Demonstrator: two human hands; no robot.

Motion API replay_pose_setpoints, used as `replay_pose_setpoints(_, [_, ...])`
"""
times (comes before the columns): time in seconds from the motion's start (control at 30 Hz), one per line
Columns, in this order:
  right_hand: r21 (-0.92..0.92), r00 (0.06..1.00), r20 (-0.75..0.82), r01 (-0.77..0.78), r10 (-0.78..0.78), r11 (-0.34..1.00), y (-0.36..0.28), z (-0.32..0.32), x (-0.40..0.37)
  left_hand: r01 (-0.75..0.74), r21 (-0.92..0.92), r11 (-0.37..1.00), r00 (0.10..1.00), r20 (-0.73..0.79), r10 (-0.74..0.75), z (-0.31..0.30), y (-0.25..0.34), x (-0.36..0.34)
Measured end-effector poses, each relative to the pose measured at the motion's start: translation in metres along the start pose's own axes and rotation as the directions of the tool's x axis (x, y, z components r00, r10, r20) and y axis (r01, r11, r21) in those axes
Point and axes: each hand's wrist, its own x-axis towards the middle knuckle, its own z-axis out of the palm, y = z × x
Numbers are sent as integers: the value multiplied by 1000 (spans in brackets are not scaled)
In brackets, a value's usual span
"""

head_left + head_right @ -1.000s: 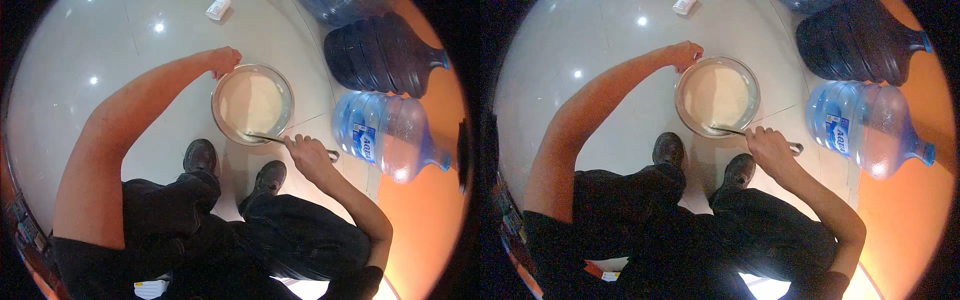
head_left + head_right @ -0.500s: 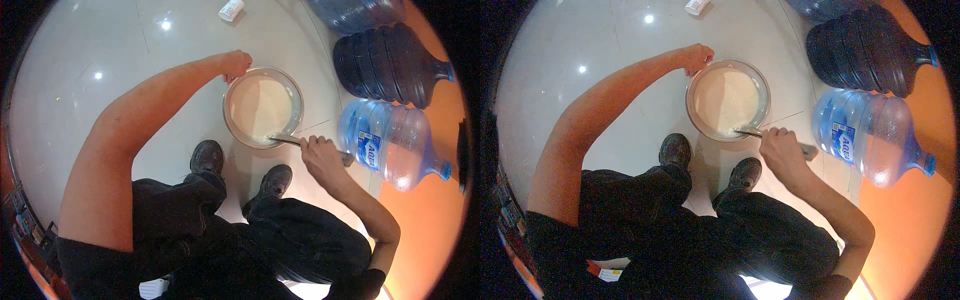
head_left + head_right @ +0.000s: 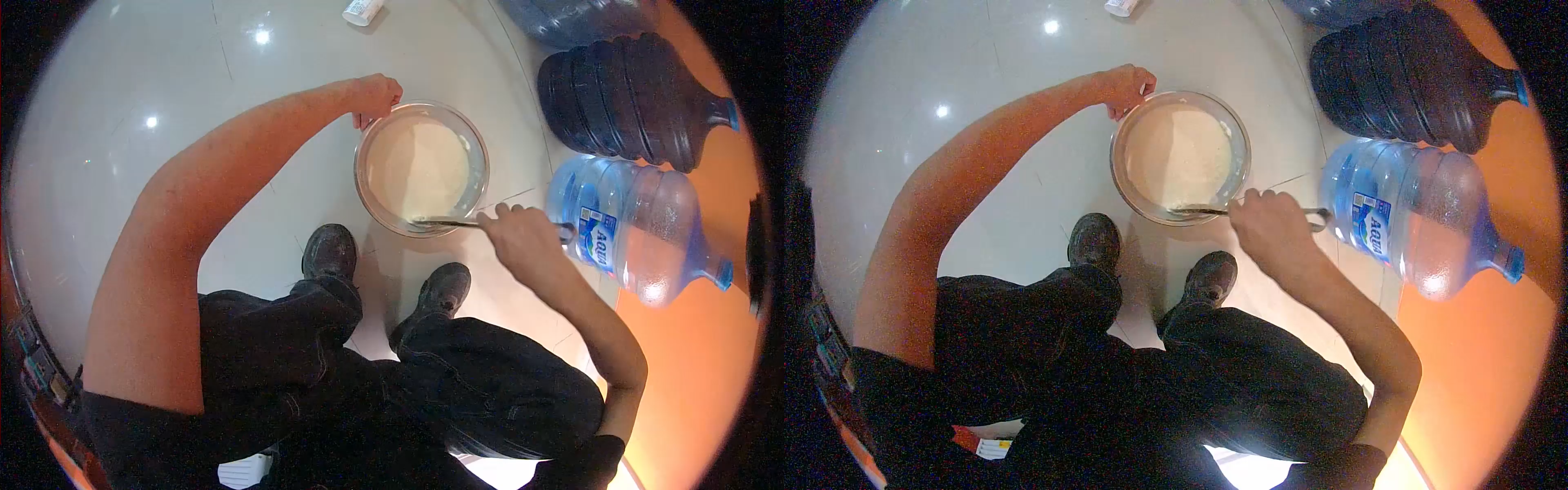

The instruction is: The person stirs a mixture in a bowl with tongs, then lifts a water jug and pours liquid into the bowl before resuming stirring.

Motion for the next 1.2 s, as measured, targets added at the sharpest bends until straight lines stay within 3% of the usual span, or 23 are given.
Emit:
replay_pose_setpoints(0.1, [-143, 1000, 12, -12, 14, 990, -4, 9, -4, -5, 15, 1000, 1000, -1, 5, 1, -2, 2])
replay_pose_setpoints(0.37, [-115, 997, -39, -66, 62, 991, 45, -6, 13, 8, -8, 1000, 1000, 23, -8, -1, 4, -3])
replay_pose_setpoints(0.43, [74, 925, 358, -162, 126, 984, 70, -11, 28, 19, 10, 1000, 1000, 22, -19, -1, 6, -4])
replay_pose_setpoints(0.47, [73, 926, 356, -165, 129, 984, 77, -10, 32, 11, 2, 1000, 1000, 18, -11, 0, 5, -5])
replay_pose_setpoints(0.53, [323, 795, 563, -465, 228, 825, 85, -9, 37, 0, -6, 1000, 1000, 11, 0, 1, 3, -2])
replay_pose_setpoints(0.63, [185, 731, 615, -499, 297, 846, 85, -14, 38, -4, 8, 1000, 1000, 5, 4, -1, 6, -3])
replay_pose_setpoints(0.7, [125, 750, 572, -480, 332, 869, 83, -12, 45, 58, 53, 997, 998, 35, -60, -3, 11, -3])
replay_pose_setpoints(0.83, [-47, 754, 504, -462, 421, 885, 71, -40, 59, 40, 70, 997, 997, 60, -44, -4, 13, -5])
replay_pose_setpoints(0.93, [-109, 812, 375, -440, 447, 891, 77, -37, 74, 60, 10, 998, 995, 84, -60, -4, 9, -6])
replay_pose_setpoints(1.0, [-97, 821, 359, -440, 444, 893, 80, -40, 81, 46, -77, 996, 997, 71, -41, -4, 5, -4])
replay_pose_setpoints(1.07, [-89, 834, 333, -436, 439, 896, 75, -43, 85, 21, -52, 998, 998, 56, -18, -4, 4, -5])
replay_pose_setpoints(1.13, [-89, 921, 81, -374, 381, 923, 69, -45, 85, 0, -21, 1000, 999, 35, 1, -4, 3, -6])
replay_pose_setpoints(1.2, [-92, 931, 33, -359, 363, 929, 67, -49, 83, -11, -2, 1000, 1000, 19, 11, -1, 3, -6])
